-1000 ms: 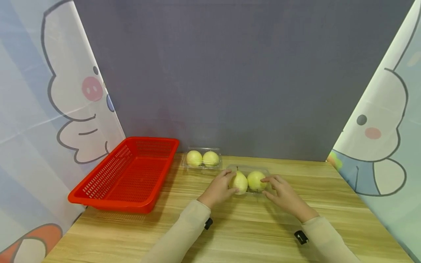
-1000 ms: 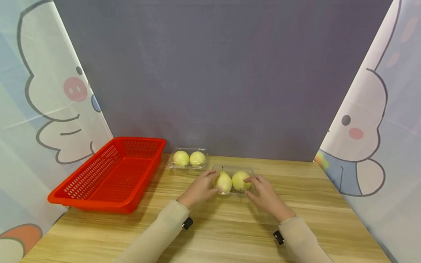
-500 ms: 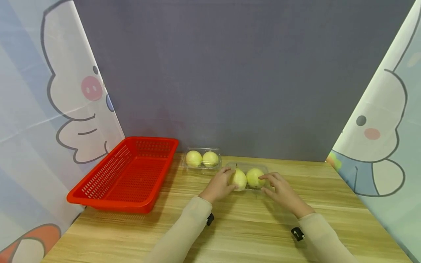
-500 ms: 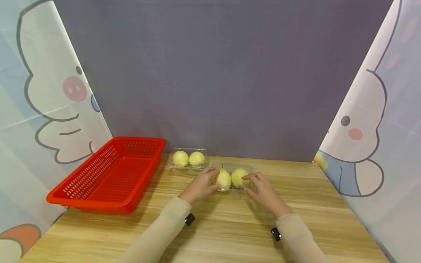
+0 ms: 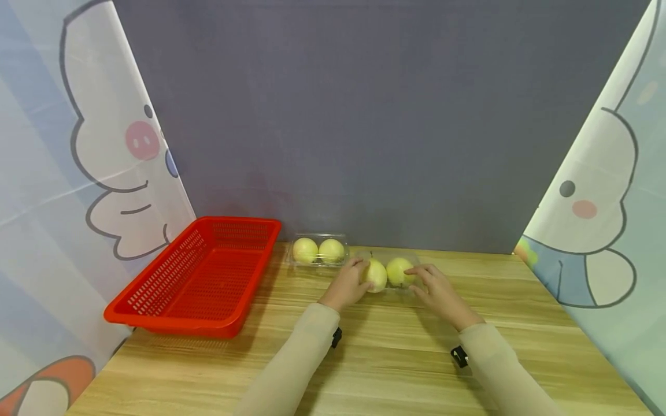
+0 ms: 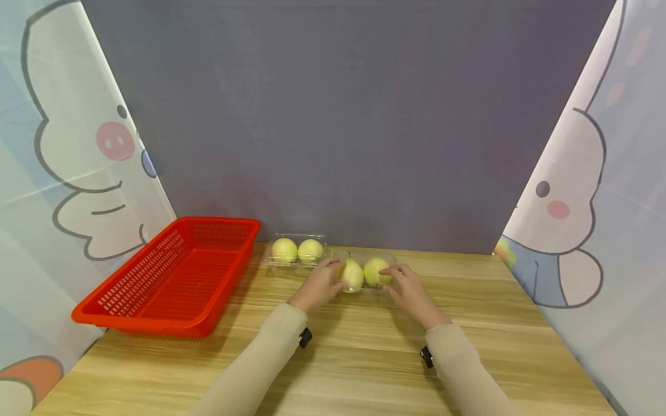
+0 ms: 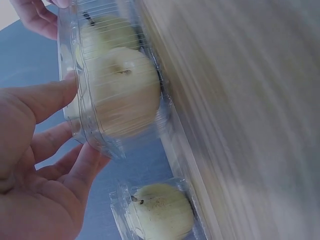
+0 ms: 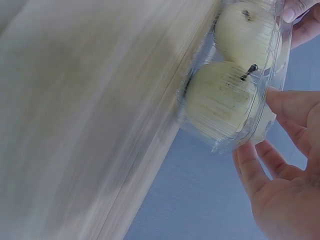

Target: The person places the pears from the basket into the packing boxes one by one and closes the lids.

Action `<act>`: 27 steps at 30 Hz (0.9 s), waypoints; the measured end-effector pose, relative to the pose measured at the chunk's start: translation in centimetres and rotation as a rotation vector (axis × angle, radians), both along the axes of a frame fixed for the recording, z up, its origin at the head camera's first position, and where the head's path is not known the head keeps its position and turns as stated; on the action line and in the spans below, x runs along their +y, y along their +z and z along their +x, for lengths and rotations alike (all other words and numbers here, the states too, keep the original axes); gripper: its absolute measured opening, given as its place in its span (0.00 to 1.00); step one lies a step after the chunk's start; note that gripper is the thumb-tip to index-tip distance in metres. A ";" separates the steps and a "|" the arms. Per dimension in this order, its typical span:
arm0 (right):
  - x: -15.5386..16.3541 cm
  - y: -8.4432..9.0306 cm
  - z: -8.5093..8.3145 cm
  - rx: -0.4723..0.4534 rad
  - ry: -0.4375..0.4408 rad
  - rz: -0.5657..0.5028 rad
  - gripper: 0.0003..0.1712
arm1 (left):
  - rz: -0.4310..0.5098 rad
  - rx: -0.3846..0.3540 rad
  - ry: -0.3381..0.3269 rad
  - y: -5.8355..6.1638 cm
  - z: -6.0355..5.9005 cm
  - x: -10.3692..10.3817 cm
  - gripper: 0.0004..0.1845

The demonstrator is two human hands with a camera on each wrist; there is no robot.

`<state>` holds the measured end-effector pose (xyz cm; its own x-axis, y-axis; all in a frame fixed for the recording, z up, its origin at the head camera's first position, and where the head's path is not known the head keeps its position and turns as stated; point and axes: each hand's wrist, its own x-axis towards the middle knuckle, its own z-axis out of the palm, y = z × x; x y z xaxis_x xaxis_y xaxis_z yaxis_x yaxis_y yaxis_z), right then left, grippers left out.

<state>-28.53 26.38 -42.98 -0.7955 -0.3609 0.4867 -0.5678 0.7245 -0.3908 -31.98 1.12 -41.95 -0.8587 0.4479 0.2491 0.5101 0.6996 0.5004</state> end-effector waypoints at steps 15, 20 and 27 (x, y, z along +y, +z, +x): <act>-0.3 0.1 -1.3 -0.102 -0.074 -0.034 0.21 | -0.046 -0.030 0.069 0.3 -0.6 0.8 0.31; -0.4 0.1 -1.9 -0.131 -0.084 -0.062 0.21 | -0.023 -0.050 0.083 0.4 -1.0 1.1 0.31; -0.7 0.2 -2.8 -0.163 -0.106 -0.084 0.21 | -0.026 -0.034 0.086 0.3 -1.7 1.3 0.31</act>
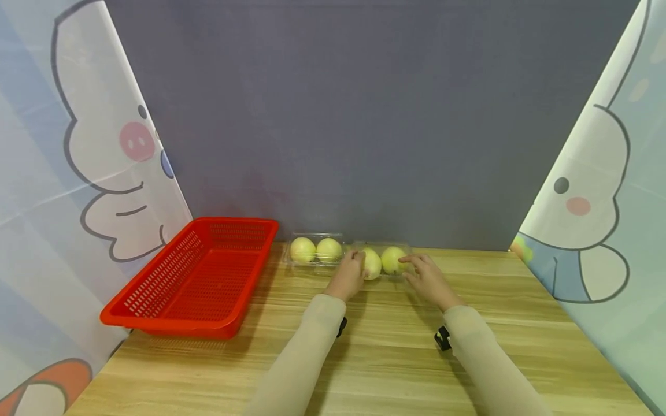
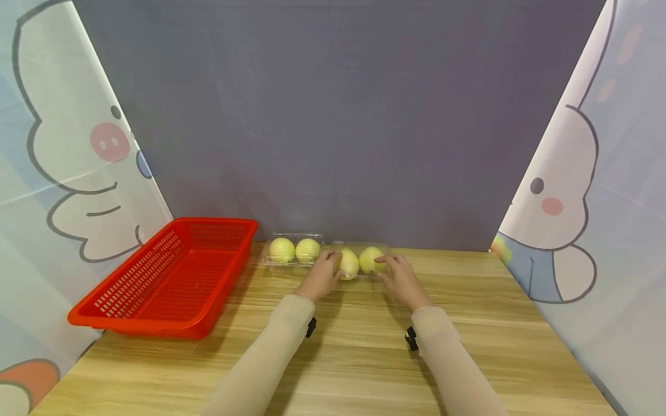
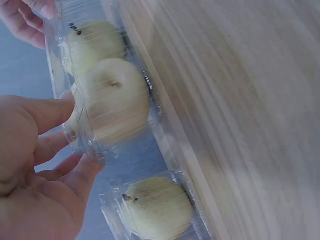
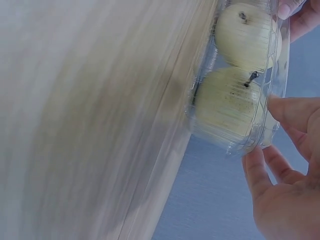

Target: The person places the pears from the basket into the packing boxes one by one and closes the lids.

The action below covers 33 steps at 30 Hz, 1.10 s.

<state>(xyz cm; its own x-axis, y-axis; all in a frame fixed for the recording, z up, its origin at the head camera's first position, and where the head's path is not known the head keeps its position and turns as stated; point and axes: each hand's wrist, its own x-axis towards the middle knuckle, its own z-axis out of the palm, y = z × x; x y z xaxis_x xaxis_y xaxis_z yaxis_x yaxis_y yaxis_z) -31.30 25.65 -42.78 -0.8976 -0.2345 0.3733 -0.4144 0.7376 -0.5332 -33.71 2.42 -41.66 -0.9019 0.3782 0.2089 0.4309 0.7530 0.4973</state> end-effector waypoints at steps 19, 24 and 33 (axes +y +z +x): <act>-1.0 0.1 -2.2 -0.001 -0.036 -0.033 0.21 | -0.044 0.056 0.089 -0.4 -1.6 0.8 0.30; -1.1 0.0 -2.5 -0.004 -0.048 -0.037 0.21 | -0.041 0.054 0.105 -0.4 -1.8 0.9 0.29; -1.0 -0.4 -2.4 -0.022 -0.066 -0.053 0.21 | -0.040 0.090 0.106 -0.8 -2.0 1.1 0.28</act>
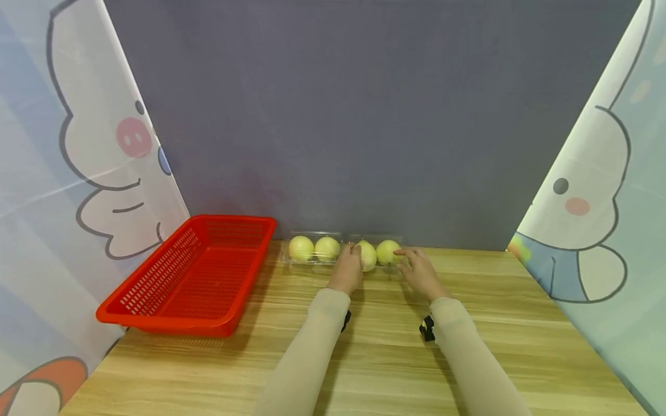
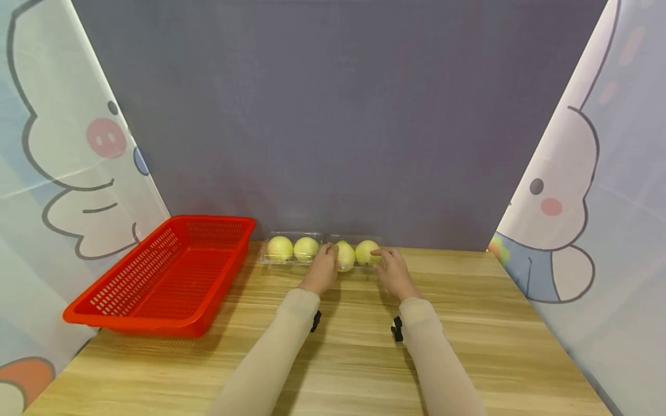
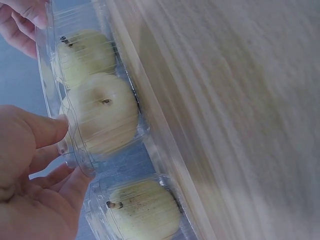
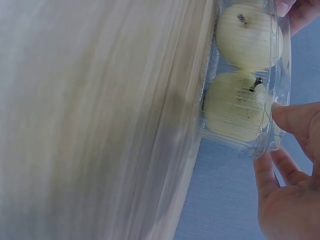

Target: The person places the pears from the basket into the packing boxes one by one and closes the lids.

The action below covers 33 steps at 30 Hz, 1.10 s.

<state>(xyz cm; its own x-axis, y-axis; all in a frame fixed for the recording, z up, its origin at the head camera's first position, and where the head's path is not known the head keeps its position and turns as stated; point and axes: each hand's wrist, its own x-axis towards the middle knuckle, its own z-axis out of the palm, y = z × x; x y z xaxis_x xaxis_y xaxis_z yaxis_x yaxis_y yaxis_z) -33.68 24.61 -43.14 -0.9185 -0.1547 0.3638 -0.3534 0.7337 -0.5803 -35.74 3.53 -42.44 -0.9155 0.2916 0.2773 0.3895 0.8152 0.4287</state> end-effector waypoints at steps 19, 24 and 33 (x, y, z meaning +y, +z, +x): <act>-0.2 -0.5 -0.3 0.006 -0.020 -0.037 0.21 | -0.017 0.013 0.013 -0.2 -0.2 0.1 0.29; -0.2 -0.6 -0.3 0.017 -0.026 -0.043 0.20 | -0.001 0.000 0.013 -0.2 -0.1 0.2 0.28; -0.2 -0.6 -0.3 0.047 -0.025 -0.038 0.21 | -0.020 0.029 0.009 0.0 0.0 0.1 0.27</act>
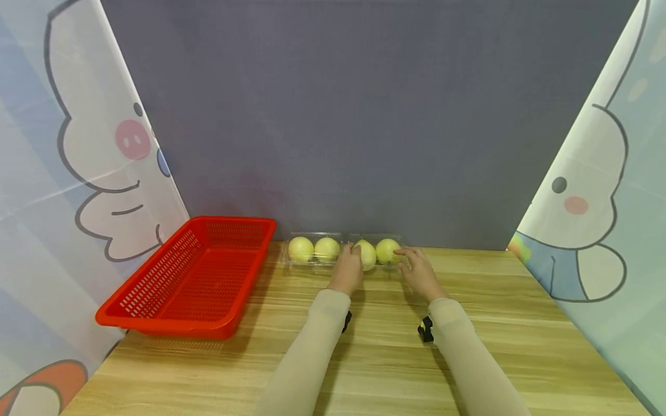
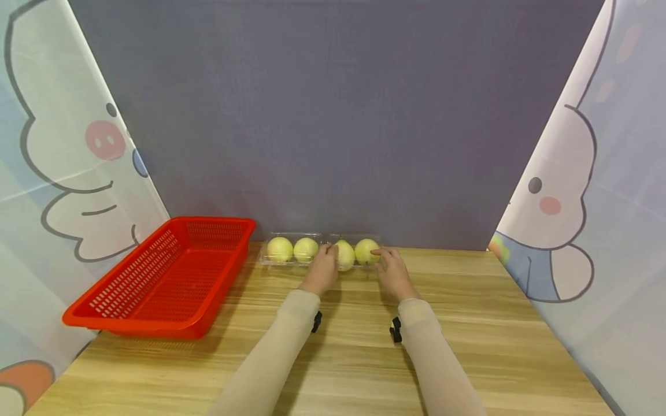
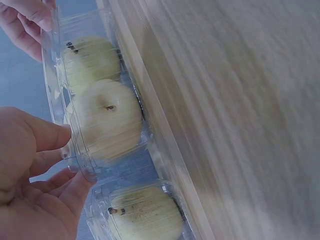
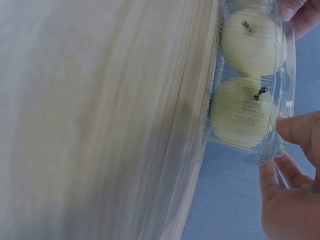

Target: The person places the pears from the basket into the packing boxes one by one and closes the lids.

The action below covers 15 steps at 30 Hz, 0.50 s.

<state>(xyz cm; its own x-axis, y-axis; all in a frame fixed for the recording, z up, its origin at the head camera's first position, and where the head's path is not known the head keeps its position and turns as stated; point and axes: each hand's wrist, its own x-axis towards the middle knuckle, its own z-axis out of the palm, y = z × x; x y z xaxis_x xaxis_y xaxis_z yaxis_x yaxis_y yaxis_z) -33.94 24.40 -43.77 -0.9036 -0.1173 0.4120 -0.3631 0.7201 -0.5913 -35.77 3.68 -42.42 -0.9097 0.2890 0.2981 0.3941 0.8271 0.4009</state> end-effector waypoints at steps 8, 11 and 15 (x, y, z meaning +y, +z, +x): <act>0.1 0.2 -0.1 0.006 0.001 0.009 0.22 | -0.020 -0.004 -0.003 0.3 0.1 -0.1 0.29; 0.3 0.2 0.0 -0.028 -0.001 -0.022 0.23 | -0.019 -0.020 -0.006 0.4 0.2 -0.2 0.29; 0.7 0.0 0.0 -0.043 0.009 -0.094 0.24 | -0.019 -0.012 -0.013 0.6 0.5 -0.3 0.26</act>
